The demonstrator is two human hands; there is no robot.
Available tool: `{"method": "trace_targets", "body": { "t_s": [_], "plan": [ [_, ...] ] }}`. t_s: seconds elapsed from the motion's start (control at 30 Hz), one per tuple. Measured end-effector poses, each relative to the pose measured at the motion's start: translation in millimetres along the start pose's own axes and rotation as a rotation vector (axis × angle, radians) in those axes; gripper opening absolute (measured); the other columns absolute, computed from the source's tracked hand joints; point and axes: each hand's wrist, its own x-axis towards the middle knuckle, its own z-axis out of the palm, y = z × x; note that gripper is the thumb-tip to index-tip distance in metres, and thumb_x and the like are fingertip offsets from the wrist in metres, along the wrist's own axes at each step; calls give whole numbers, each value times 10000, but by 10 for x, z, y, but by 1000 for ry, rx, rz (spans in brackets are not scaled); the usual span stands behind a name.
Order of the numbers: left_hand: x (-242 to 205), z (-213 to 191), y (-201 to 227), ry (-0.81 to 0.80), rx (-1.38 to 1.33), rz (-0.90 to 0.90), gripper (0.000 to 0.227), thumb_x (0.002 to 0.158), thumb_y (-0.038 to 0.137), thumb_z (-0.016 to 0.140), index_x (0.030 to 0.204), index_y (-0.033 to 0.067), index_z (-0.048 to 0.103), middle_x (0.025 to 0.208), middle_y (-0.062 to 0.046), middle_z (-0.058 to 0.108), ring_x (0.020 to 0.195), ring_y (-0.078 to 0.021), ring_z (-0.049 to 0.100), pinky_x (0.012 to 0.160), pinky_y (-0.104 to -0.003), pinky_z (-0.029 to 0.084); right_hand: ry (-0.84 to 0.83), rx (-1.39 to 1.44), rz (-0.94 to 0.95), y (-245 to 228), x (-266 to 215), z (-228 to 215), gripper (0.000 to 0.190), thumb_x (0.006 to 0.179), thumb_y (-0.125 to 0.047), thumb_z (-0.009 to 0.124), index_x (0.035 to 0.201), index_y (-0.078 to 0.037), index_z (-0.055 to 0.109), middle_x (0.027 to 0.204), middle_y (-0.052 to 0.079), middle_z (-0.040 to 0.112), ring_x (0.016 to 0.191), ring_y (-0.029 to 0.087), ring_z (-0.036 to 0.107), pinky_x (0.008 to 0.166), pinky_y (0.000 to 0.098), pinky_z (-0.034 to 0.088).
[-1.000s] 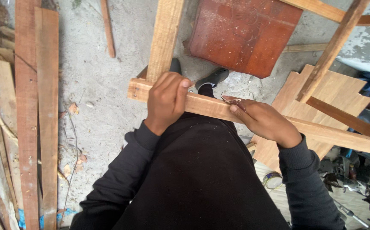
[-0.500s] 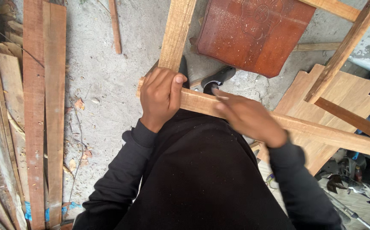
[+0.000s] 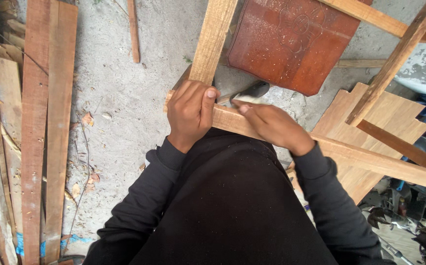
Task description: The person sands the surface and edges of a wooden frame structure using a piece of sandpaper.
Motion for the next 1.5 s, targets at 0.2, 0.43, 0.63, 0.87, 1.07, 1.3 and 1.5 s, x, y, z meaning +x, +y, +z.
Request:
{"method": "trace_targets", "body": {
  "t_s": [0.2,0.43,0.63,0.87,1.07,1.3,1.5],
  "plan": [
    [-34,-15,-32,-22,-22,-19,292,1090,130,533,878,40,713,834,-75,679,812,-242,649,724,-374,499,-139,95,67,-88,25,-3,712,975,-637,196,1551,-285,424,1407,138,626,1247,350,624,1057,450,458],
    [-64,91,-70,5,70,24,295,1079,154,558,863,43,725,785,-64,677,761,-216,647,693,-360,479,-161,-125,249,-4,-291,-137,671,1048,-598,269,1618,-276,417,1135,194,716,1033,302,723,990,416,566],
    [-44,64,-46,9,91,21,281,1081,158,558,892,38,728,824,-76,691,804,-227,663,713,-353,488,-91,55,139,-332,90,111,655,1014,-531,271,1520,-185,501,1129,162,753,1033,309,745,951,430,560],
    [-18,67,-28,-3,133,33,292,1073,163,551,863,58,725,815,-56,692,807,-216,664,705,-348,464,-40,-42,50,-98,-300,-221,664,1046,-504,217,1513,-82,430,1542,161,487,1380,343,508,1053,442,453],
    [-14,49,-38,-28,182,47,308,1065,171,555,835,59,727,792,-44,696,748,-202,634,662,-350,429,22,63,-10,-84,-86,173,709,1051,-545,182,1513,-84,458,1545,145,513,1420,347,463,1150,417,367],
    [-39,60,-57,-53,140,44,302,1077,171,553,840,87,719,801,-21,693,749,-192,631,671,-347,430,9,34,209,-42,-397,-174,714,1019,-597,195,1525,-183,481,1466,94,592,1327,293,567,1093,411,430],
    [-54,25,-46,-94,189,46,316,1086,179,538,849,97,729,819,-21,705,747,-191,621,680,-351,412,-15,86,171,-65,-266,9,698,1016,-583,182,1553,-233,456,1419,53,641,1169,248,708,1087,392,464]
  ]
}}
